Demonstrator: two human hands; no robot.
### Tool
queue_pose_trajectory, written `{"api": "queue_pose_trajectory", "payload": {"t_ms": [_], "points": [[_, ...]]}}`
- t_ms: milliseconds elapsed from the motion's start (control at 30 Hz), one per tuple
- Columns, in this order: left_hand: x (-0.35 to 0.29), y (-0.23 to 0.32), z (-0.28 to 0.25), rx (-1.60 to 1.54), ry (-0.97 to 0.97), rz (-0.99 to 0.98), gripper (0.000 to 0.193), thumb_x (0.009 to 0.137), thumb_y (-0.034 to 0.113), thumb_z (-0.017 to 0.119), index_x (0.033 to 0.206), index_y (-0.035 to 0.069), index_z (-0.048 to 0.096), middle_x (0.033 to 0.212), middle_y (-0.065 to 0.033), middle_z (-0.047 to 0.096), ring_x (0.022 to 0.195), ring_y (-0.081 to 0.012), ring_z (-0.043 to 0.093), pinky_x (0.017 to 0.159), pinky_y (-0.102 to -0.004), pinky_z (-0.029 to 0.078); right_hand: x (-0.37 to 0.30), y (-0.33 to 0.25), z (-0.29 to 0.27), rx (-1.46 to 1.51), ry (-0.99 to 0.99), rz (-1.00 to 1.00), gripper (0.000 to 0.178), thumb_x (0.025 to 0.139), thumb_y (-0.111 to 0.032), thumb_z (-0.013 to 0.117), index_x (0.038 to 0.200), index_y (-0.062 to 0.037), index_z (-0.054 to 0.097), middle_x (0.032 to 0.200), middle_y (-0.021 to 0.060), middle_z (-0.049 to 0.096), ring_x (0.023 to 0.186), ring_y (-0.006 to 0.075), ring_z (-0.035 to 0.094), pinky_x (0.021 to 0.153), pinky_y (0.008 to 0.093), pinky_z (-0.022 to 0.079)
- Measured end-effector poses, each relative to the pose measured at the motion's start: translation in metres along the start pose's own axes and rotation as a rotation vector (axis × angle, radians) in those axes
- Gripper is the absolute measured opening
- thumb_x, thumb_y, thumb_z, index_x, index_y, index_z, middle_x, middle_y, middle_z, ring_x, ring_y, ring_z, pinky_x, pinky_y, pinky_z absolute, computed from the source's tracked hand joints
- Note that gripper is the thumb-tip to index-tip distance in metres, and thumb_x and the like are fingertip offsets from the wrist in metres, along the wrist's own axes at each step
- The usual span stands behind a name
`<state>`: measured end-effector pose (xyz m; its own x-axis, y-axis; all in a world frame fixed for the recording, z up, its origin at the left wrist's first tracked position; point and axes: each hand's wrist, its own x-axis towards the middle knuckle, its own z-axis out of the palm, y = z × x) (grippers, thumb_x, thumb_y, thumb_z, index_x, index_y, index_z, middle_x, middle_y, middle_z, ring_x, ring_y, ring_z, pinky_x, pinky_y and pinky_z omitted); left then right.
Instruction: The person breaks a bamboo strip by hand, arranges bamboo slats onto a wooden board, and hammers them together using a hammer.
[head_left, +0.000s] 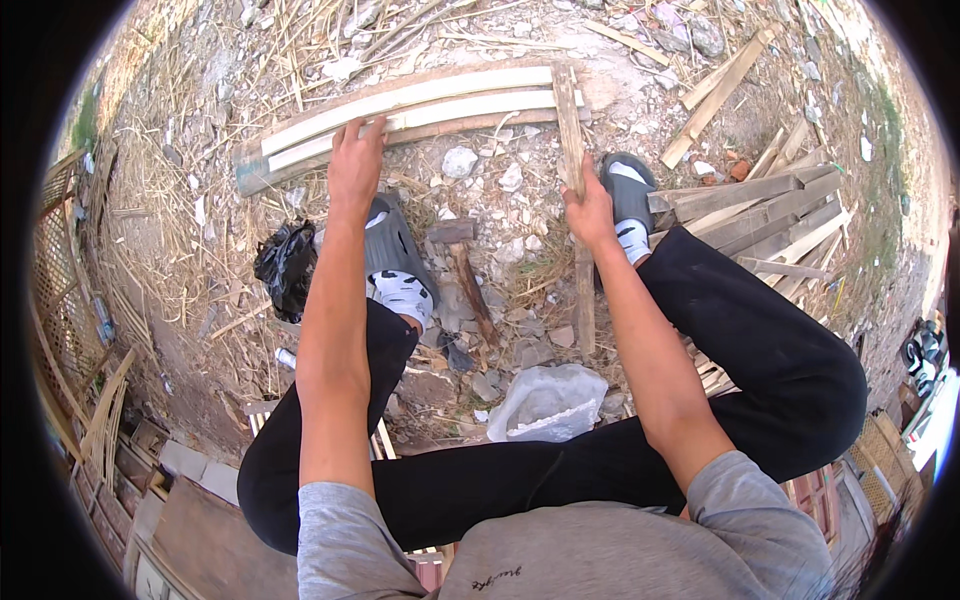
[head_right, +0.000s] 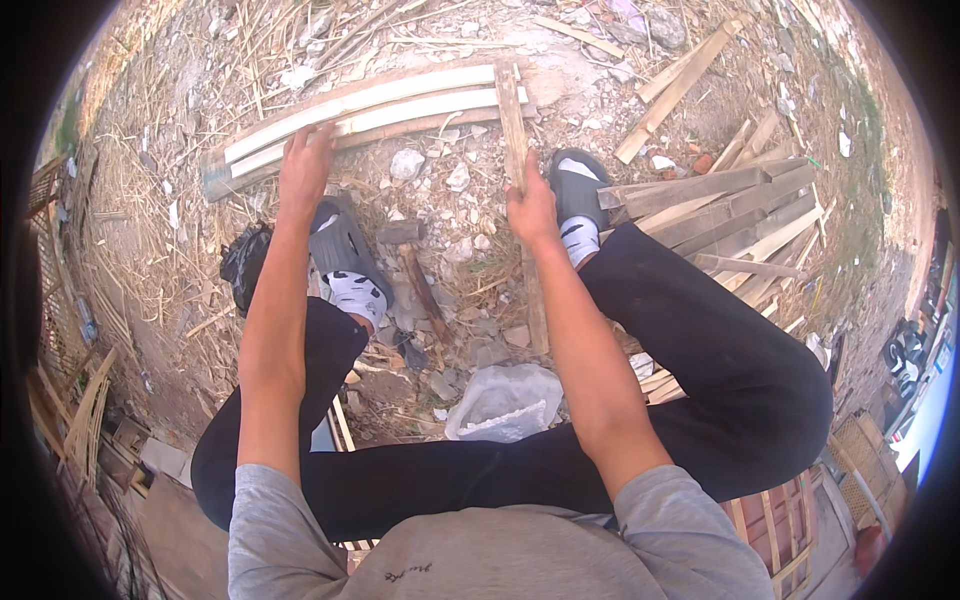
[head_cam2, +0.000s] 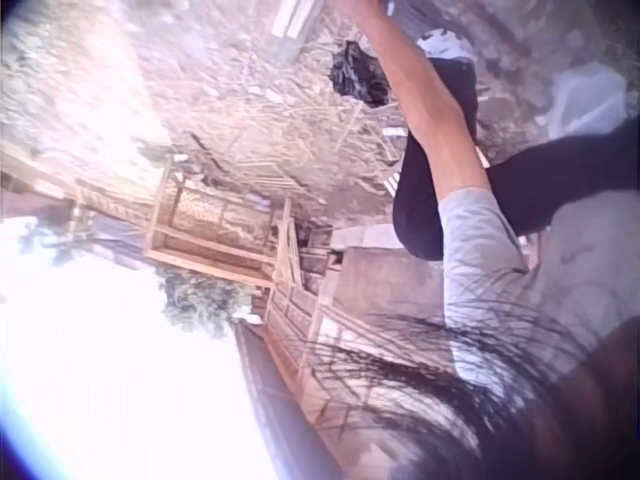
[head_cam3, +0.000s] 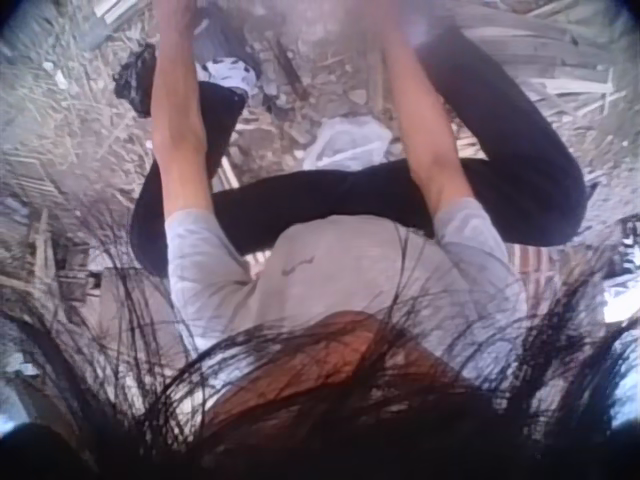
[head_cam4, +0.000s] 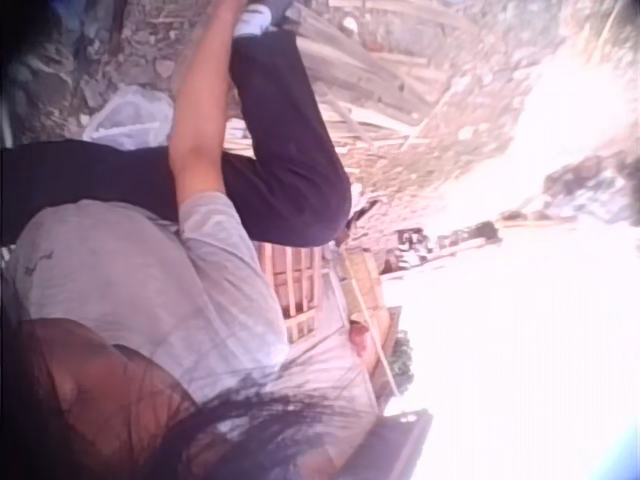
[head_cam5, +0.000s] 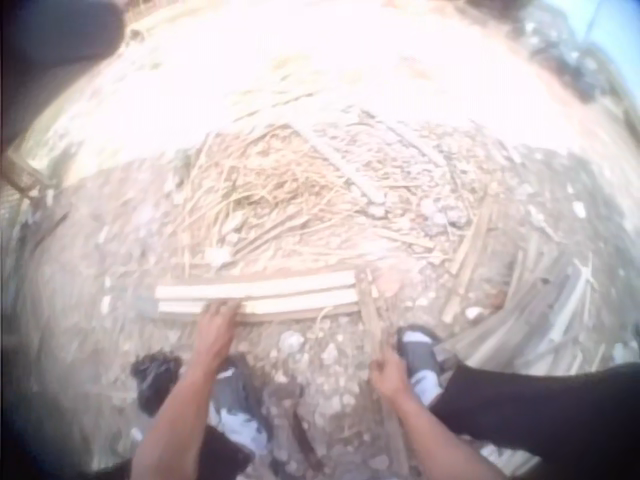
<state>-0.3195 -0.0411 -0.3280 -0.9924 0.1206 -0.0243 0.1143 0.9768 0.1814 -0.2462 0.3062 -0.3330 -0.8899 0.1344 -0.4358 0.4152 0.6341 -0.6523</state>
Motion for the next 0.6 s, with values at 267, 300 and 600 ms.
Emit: {"api": "queue_pose_trajectory", "payload": {"t_ms": [267, 300, 600], "points": [[0.0001, 0.0058, -0.0043, -0.026, -0.003, -0.046, 0.032, 0.087, 0.017, 0.062, 0.119, 0.016, 0.06, 0.12, -0.0164, 0.057, 0.114, -0.0388, 0.052, 0.092, -0.0463, 0.048, -0.0001, 0.0043, 0.0044, 0.077, 0.04, -0.033, 0.068, 0.085, -0.008, 0.061, 0.145, -0.0013, 0.029, 0.115, 0.032, 0.059, 0.109, 0.045, 0.057, 0.095, 0.0429, 0.044], [0.0004, 0.0053, -0.0044, -0.025, -0.004, -0.041, 0.032, 0.087, 0.017, 0.062, 0.119, 0.016, 0.06, 0.12, -0.0164, 0.057, 0.114, -0.0388, 0.052, 0.092, -0.0463, 0.048, -0.0003, 0.0031, 0.0051, 0.068, 0.026, -0.005, 0.068, 0.085, -0.008, 0.061, 0.145, -0.0019, 0.03, 0.115, 0.032, 0.058, 0.109, 0.0449, 0.057, 0.094, 0.043, 0.044], [0.0022, 0.0053, -0.0058, -0.064, -0.045, -0.066, 0.034, 0.086, 0.016, 0.063, 0.12, 0.017, 0.059, 0.118, -0.017, 0.056, 0.112, -0.0395, 0.052, 0.09, -0.0473, 0.048, -0.0014, 0.0001, 0.0026, 0.072, 0.018, 0.013, 0.068, 0.085, -0.008, 0.06, 0.146, -0.0029, 0.03, 0.115, 0.0319, 0.058, 0.109, 0.0449, 0.057, 0.095, 0.0431, 0.043]]}}
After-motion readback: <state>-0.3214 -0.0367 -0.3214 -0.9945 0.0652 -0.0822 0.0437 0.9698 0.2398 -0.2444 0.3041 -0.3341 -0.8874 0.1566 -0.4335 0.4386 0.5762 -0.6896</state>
